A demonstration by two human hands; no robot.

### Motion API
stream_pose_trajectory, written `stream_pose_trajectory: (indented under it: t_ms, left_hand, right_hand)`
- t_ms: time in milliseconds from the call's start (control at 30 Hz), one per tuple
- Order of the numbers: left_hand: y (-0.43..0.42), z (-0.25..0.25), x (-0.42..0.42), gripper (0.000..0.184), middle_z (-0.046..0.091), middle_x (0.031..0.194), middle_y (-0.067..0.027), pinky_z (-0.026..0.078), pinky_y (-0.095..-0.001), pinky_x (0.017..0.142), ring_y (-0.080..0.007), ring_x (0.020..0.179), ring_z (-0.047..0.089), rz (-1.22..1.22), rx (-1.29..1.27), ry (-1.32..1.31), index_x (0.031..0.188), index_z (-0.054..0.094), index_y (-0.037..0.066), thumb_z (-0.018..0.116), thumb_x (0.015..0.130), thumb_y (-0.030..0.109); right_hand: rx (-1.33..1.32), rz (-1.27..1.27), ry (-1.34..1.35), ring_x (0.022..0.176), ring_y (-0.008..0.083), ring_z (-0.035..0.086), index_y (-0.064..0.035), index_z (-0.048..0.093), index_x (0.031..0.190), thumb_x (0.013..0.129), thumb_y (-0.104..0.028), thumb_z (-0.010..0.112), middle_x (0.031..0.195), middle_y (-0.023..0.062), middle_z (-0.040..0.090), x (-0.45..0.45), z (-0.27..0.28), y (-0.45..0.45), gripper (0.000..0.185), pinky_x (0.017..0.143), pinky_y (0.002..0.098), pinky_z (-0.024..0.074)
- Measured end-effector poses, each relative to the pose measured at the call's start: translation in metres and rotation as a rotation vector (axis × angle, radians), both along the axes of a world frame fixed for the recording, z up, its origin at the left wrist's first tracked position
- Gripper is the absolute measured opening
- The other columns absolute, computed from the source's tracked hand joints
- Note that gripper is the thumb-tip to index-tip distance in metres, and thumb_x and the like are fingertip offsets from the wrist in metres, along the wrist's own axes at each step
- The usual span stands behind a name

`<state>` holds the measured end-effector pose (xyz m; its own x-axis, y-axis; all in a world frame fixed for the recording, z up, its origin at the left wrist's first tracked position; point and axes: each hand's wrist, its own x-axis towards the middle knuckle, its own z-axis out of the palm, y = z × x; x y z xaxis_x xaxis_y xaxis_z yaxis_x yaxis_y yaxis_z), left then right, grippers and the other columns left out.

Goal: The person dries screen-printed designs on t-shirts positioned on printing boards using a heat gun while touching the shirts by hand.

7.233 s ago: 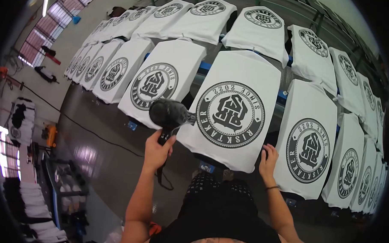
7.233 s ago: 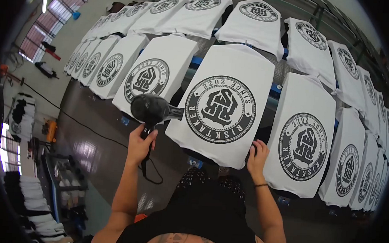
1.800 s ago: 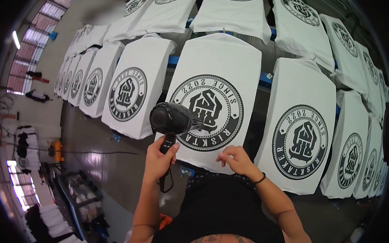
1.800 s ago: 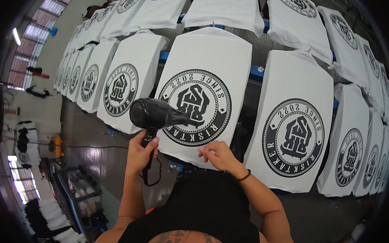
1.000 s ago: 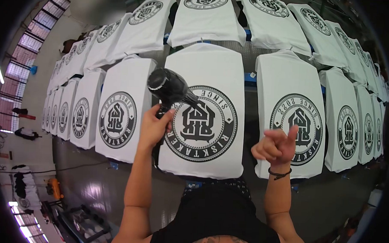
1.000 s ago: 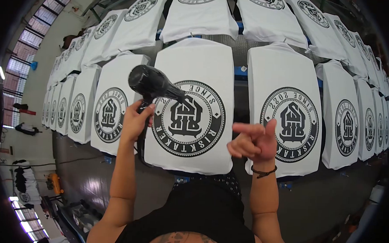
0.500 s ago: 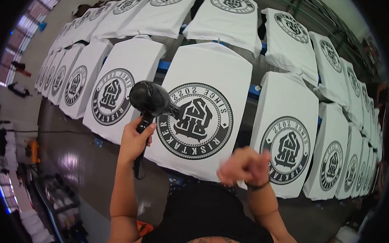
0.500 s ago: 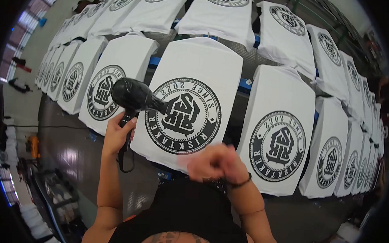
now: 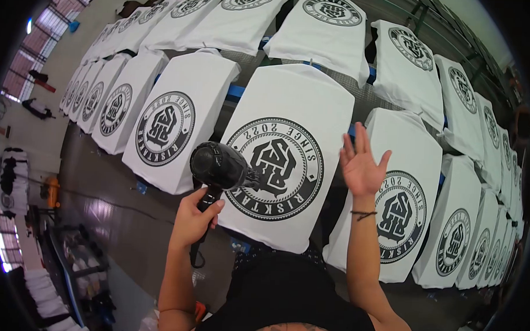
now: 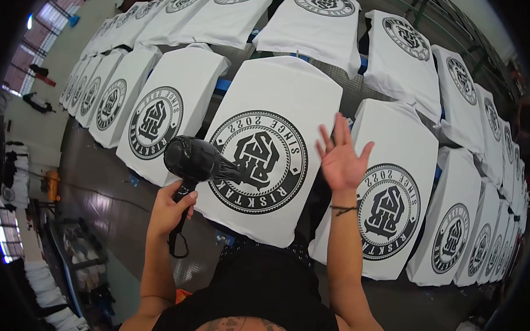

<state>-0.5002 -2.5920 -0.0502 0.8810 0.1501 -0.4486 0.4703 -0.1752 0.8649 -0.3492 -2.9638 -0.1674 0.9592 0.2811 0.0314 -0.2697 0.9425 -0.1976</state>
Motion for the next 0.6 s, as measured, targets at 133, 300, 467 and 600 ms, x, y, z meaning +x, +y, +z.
stream_pose_trajectory:
  t_ms: [133, 300, 467, 600]
  left_hand:
    - [0.001, -0.001, 0.017, 0.022, 0.057, 0.065, 0.0014, 0.044, -0.0232, 0.050, -0.0061, 0.054, 0.054, -0.050, -0.027, -0.029, 0.104, 0.065, -0.002, 0.073, 0.094, 0.016]
    - [0.008, 0.002, 0.036, 0.024, 0.057, 0.066, 0.0017, 0.045, -0.0240, 0.051, -0.0063, 0.055, 0.054, -0.158, -0.016, -0.018, 0.107, 0.064, -0.003, 0.072, 0.094, 0.015]
    - [0.015, 0.004, 0.053, 0.030, 0.059, 0.068, 0.0008, 0.045, -0.0240, 0.051, -0.0064, 0.055, 0.054, -0.246, -0.033, -0.036, 0.114, 0.064, -0.004, 0.073, 0.094, 0.015]
    - [0.020, -0.002, 0.058, 0.032, 0.060, 0.069, 0.0005, 0.046, -0.0240, 0.051, -0.0063, 0.056, 0.054, -0.265, -0.067, -0.049, 0.115, 0.064, -0.005, 0.074, 0.093, 0.016]
  right_hand:
    - [-0.356, -0.332, 0.118, 0.145, 0.0386, 0.038, -0.0053, 0.022, 0.161, 0.096, -0.079, 0.021, 0.168, 0.0082, 0.024, 0.003, 0.019, -0.024, 0.099, 0.117, 0.0532, 0.0345]
    - [-1.073, -0.748, -0.446, 0.154, 0.0321, 0.024, 0.0055, 0.030, 0.156, 0.098, -0.077, 0.012, 0.165, 0.0180, 0.028, -0.019, 0.095, -0.028, 0.102, 0.126, 0.0450, 0.0142]
    - [-2.490, -0.626, -0.355, 0.154, 0.0429, 0.016, 0.0014, 0.022, 0.159, 0.103, -0.050, 0.050, 0.166, 0.0193, 0.025, -0.040, -0.039, 0.001, 0.082, 0.125, 0.0550, 0.0110]
    - [-2.503, -0.428, -0.305, 0.155, 0.0417, 0.015, 0.0024, 0.022, 0.159, 0.102, -0.051, 0.049, 0.166, 0.0188, 0.024, -0.072, -0.078, 0.023, 0.082, 0.124, 0.0550, 0.0104]
